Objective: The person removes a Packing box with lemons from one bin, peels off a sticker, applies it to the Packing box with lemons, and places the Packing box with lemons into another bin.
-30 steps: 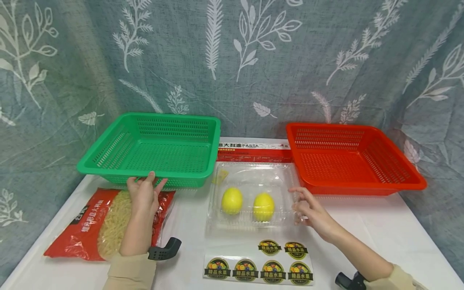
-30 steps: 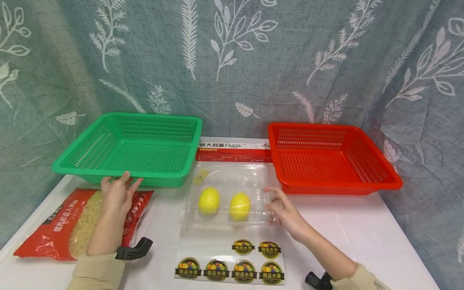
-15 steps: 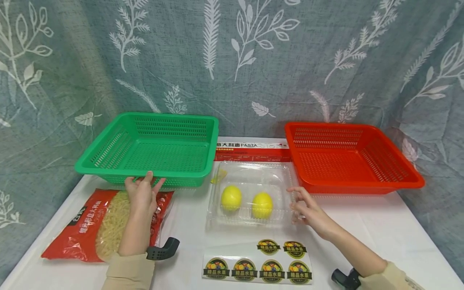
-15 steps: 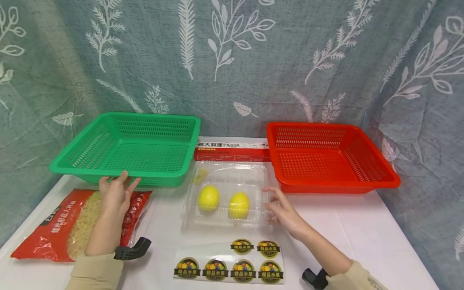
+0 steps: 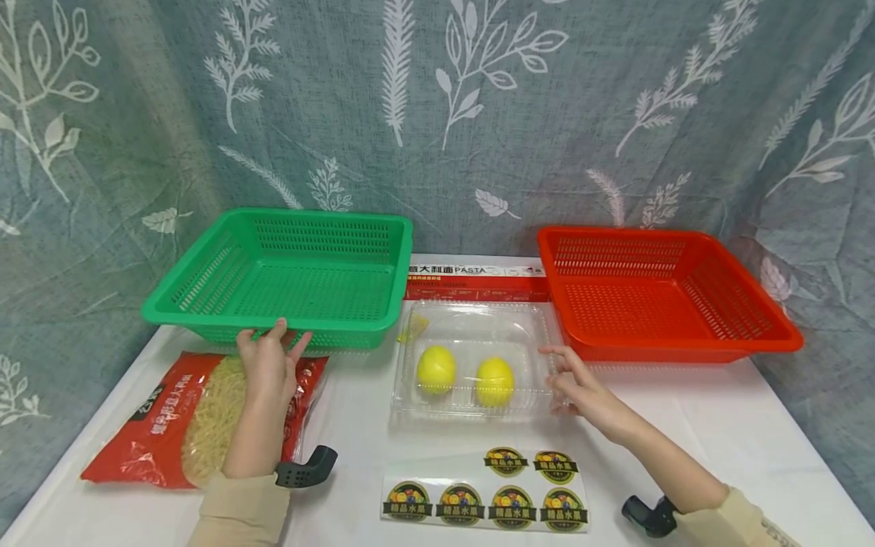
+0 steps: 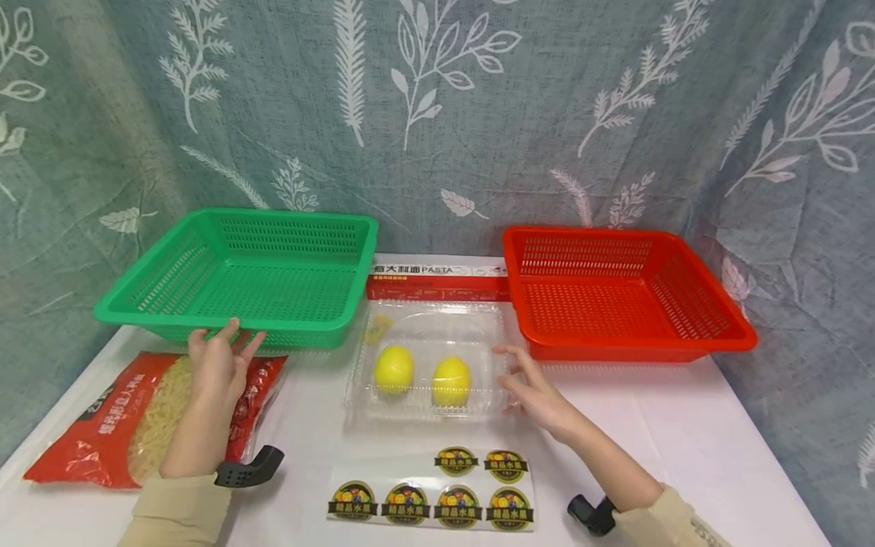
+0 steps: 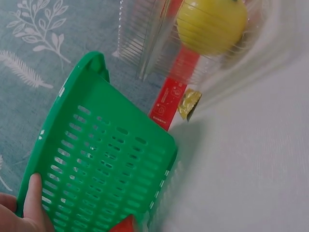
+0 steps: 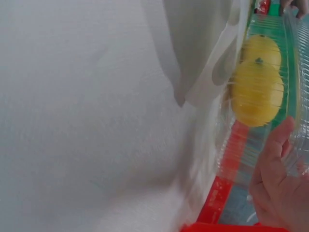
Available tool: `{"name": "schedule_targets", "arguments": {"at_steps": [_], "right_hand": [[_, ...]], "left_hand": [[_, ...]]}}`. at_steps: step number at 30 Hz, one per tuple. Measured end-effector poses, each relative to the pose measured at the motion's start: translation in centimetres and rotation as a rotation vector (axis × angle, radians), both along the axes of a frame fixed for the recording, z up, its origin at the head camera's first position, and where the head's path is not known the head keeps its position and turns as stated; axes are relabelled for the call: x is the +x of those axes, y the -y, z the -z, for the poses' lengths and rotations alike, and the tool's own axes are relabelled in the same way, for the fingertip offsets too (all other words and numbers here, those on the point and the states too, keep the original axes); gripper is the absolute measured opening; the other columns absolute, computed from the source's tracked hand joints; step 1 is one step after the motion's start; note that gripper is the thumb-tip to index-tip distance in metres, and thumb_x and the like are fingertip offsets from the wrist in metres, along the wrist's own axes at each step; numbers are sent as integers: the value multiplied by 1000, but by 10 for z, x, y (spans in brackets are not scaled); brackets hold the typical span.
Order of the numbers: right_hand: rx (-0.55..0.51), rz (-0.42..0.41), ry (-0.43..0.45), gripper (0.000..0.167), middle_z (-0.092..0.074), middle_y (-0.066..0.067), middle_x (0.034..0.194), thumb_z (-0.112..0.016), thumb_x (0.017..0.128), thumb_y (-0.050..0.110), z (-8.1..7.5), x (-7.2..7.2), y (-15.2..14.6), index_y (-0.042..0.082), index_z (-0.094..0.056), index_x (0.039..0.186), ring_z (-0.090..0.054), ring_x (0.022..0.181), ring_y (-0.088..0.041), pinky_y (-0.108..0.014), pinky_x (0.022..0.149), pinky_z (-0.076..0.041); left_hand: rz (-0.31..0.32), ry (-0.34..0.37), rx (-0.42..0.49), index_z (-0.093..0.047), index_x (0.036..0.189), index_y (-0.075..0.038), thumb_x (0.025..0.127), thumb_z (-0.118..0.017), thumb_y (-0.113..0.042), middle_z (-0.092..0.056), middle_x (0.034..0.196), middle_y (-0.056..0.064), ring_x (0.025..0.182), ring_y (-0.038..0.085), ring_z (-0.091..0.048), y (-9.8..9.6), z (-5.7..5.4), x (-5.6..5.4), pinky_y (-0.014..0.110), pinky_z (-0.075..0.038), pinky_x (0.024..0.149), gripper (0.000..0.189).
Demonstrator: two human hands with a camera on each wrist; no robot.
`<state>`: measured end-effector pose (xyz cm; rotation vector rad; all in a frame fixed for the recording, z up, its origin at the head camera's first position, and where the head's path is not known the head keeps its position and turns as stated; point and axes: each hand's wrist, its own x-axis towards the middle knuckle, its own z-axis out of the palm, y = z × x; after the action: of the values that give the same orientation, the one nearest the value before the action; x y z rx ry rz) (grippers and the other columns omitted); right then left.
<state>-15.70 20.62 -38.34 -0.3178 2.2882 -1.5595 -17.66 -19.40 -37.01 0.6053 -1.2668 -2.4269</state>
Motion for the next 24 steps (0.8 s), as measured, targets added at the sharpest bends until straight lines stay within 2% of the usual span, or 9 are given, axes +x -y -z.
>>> {"name": "schedule_targets", "arguments": {"at_steps": [6, 14, 20, 24], "right_hand": [[54, -21, 23, 47, -23, -27, 131, -45, 96, 21, -6, -2, -3, 15, -25, 138, -53, 81, -25, -38, 74, -51], [86, -43, 7, 57, -27, -26, 136, -53, 93, 28, -10, -1, -10, 17, -26, 143, -45, 111, -40, -39, 78, -51], [56, -42, -26, 61, -31, -27, 134, -55, 92, 24, -9, 2, -17, 15, -26, 144, -51, 106, -40, -37, 76, -53], [94, -24, -106, 58, -34, -26, 134, -57, 91, 22, -12, 7, -22, 15, -31, 142, -57, 95, -31, -31, 73, -53]], "left_hand": [[17, 16, 10, -16, 129, -15, 97, -39, -12, -31, 116, 0, 105, 15, -44, 0, -3, 0, 24, -47, 85, 40], [59, 47, 8, -13, 131, -14, 97, -38, -11, -28, 119, 0, 103, 14, -42, 3, -5, 1, 23, -45, 87, 42], [97, 80, 54, -9, 126, -16, 95, -43, -11, -31, 110, 1, 96, 11, -43, 2, -8, 6, 23, -44, 89, 46], [173, 119, 56, -13, 117, -16, 94, -46, -11, -37, 102, 3, 87, 9, -50, 4, -11, 10, 22, -45, 88, 40]]}}
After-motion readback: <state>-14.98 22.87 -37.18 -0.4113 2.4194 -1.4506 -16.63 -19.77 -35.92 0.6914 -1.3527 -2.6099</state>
